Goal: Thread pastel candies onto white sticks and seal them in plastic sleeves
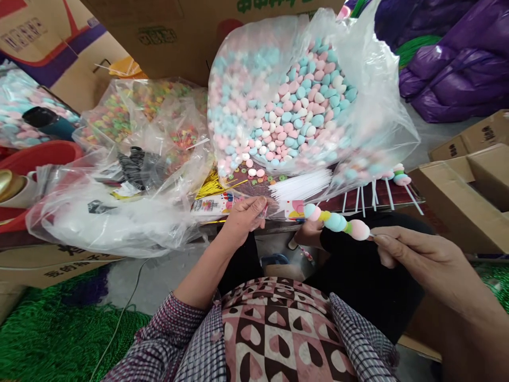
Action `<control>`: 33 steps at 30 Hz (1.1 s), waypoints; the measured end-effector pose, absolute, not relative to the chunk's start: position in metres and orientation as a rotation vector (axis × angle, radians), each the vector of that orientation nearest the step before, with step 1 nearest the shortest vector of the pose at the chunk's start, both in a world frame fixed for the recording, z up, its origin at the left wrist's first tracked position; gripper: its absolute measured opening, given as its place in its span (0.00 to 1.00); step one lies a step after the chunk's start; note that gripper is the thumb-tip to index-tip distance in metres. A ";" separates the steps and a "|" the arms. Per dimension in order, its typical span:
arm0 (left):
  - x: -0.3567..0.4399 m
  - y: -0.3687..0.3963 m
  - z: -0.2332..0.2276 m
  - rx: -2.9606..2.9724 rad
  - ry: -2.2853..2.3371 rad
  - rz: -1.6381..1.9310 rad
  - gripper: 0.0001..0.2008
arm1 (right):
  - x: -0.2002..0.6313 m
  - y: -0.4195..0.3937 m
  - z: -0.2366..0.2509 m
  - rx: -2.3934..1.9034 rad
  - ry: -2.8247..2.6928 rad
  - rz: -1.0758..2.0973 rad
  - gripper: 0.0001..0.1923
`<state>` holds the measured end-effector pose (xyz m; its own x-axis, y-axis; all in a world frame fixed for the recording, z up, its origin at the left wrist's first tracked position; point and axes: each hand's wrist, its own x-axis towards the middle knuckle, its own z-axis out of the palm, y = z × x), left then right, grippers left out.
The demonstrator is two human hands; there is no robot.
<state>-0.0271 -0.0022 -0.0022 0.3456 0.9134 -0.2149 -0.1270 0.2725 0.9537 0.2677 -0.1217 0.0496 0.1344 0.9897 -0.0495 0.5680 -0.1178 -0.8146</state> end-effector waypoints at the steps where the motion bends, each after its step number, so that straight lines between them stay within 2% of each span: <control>1: -0.027 -0.002 -0.003 1.020 0.935 0.878 0.23 | 0.267 -0.122 0.047 -1.747 -1.462 0.873 0.19; 6: -0.021 -0.005 -0.009 1.015 0.921 0.862 0.23 | 0.244 -0.114 0.042 -1.421 -1.095 0.968 0.11; 10: -0.012 -0.013 -0.009 1.122 0.951 0.800 0.25 | 0.208 -0.098 0.038 -1.280 -1.047 1.025 0.08; 15: -0.010 -0.019 -0.009 1.279 0.978 0.806 0.25 | 0.188 -0.086 0.027 -1.271 -0.940 1.077 0.11; 18: -0.009 -0.021 -0.007 1.458 1.017 0.832 0.22 | 0.185 -0.083 0.024 -1.251 -0.858 1.175 0.12; 24: -0.009 -0.021 -0.003 1.605 1.018 0.831 0.17 | 0.172 -0.082 0.020 -1.128 -0.805 1.566 0.15; 33: -0.005 -0.023 -0.011 1.584 0.973 0.679 0.15 | 0.179 -0.082 0.014 -1.188 -0.823 1.498 0.16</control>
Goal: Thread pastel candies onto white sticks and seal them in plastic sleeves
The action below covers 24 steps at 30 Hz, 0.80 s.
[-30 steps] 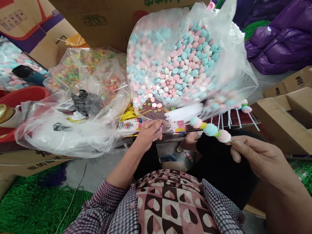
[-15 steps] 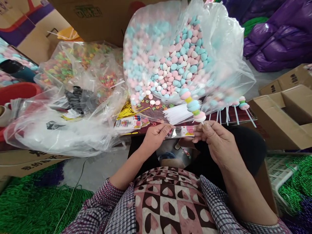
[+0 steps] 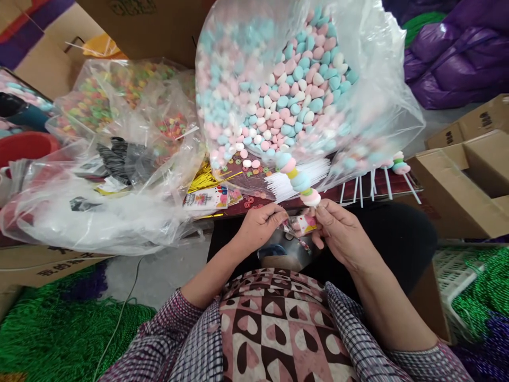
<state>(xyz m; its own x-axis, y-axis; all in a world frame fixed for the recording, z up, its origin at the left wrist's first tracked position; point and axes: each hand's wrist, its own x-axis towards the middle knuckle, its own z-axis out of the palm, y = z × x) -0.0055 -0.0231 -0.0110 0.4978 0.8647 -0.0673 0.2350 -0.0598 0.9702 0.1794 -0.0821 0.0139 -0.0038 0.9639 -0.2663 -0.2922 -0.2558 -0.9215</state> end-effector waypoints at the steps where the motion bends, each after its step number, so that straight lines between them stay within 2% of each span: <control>1: -0.004 -0.023 -0.013 1.581 0.980 0.682 0.15 | 0.179 -0.082 0.012 -1.201 -0.824 1.477 0.16; 9: -0.006 -0.022 -0.026 1.407 1.166 0.846 0.17 | 0.178 -0.081 -0.002 -1.292 -0.930 1.167 0.14; 13: -0.004 -0.019 -0.022 1.073 1.022 0.964 0.19 | 0.184 -0.081 0.011 -1.286 -0.879 1.130 0.14; 19: -0.008 -0.015 -0.012 0.649 0.733 0.911 0.17 | 0.208 -0.097 0.032 -1.226 -0.967 1.096 0.06; 24: -0.009 -0.016 -0.010 0.571 0.690 0.883 0.18 | 0.224 -0.111 0.037 -1.362 -1.236 1.066 0.10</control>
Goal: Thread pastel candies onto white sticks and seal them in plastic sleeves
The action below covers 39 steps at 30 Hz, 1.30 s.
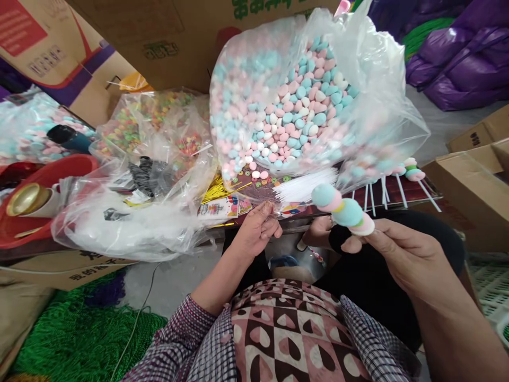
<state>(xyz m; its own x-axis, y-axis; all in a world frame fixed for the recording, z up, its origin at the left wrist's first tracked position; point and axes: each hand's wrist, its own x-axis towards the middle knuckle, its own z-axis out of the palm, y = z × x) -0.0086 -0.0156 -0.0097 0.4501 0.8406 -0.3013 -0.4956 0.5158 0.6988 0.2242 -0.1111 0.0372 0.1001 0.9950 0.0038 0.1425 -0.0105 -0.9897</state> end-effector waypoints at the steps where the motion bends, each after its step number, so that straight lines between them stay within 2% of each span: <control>1: -0.009 -0.016 -0.009 0.570 0.685 0.883 0.18 | 0.226 -0.112 0.038 -1.395 -1.289 1.054 0.11; 7: -0.009 -0.015 -0.008 0.591 0.668 0.903 0.17 | 0.237 -0.116 0.037 -1.593 -1.446 0.916 0.16; 14: -0.008 -0.015 -0.012 0.621 0.675 0.912 0.18 | 0.251 -0.122 0.035 -1.727 -1.498 0.855 0.18; 25: -0.012 -0.012 -0.010 0.782 0.789 0.915 0.20 | 0.264 -0.124 0.057 -1.906 -1.669 0.650 0.29; 39: -0.012 -0.014 -0.010 0.778 0.822 0.917 0.20 | 0.257 -0.124 0.058 -1.850 -1.390 0.766 0.26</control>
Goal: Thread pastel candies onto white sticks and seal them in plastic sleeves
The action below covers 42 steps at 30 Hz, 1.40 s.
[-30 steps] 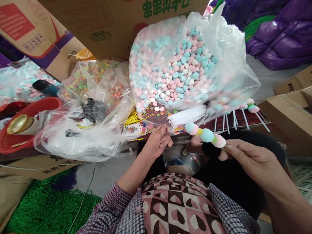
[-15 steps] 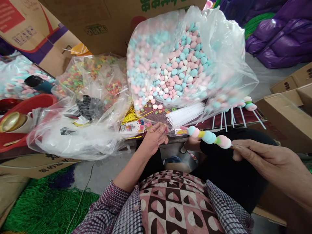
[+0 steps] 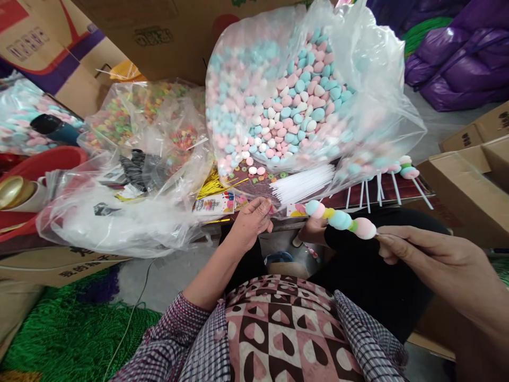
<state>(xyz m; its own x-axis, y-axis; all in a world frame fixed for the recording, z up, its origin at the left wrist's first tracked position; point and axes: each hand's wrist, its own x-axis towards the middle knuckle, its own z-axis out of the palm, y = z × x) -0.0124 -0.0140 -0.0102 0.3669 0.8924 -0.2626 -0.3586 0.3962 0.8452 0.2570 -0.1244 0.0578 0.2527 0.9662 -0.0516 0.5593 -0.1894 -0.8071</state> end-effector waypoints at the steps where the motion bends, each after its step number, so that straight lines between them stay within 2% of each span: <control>1: -0.012 -0.014 -0.010 0.758 0.816 0.923 0.20 | 0.257 -0.125 0.056 -1.843 -1.373 0.766 0.26; 14: -0.012 -0.016 -0.012 0.719 0.788 0.922 0.20 | 0.258 -0.128 0.054 -1.815 -1.366 0.742 0.20; 28: -0.014 -0.014 -0.014 0.784 0.804 0.918 0.19 | 0.265 -0.129 0.048 -1.799 -1.581 0.723 0.18; 34: -0.026 -0.006 -0.007 0.986 0.854 0.827 0.19 | 0.266 -0.128 0.048 -1.763 -1.543 0.728 0.12; 42: -0.022 -0.008 -0.011 0.885 0.802 0.901 0.18 | 0.255 -0.126 0.041 -1.731 -1.383 0.822 0.12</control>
<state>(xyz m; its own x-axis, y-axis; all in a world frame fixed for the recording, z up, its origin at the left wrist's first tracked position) -0.0218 -0.0080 -0.0111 0.3989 0.8938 -0.2051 -0.3073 0.3410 0.8884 0.2552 -0.1261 0.0411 0.2066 0.9781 -0.0252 0.4897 -0.1257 -0.8628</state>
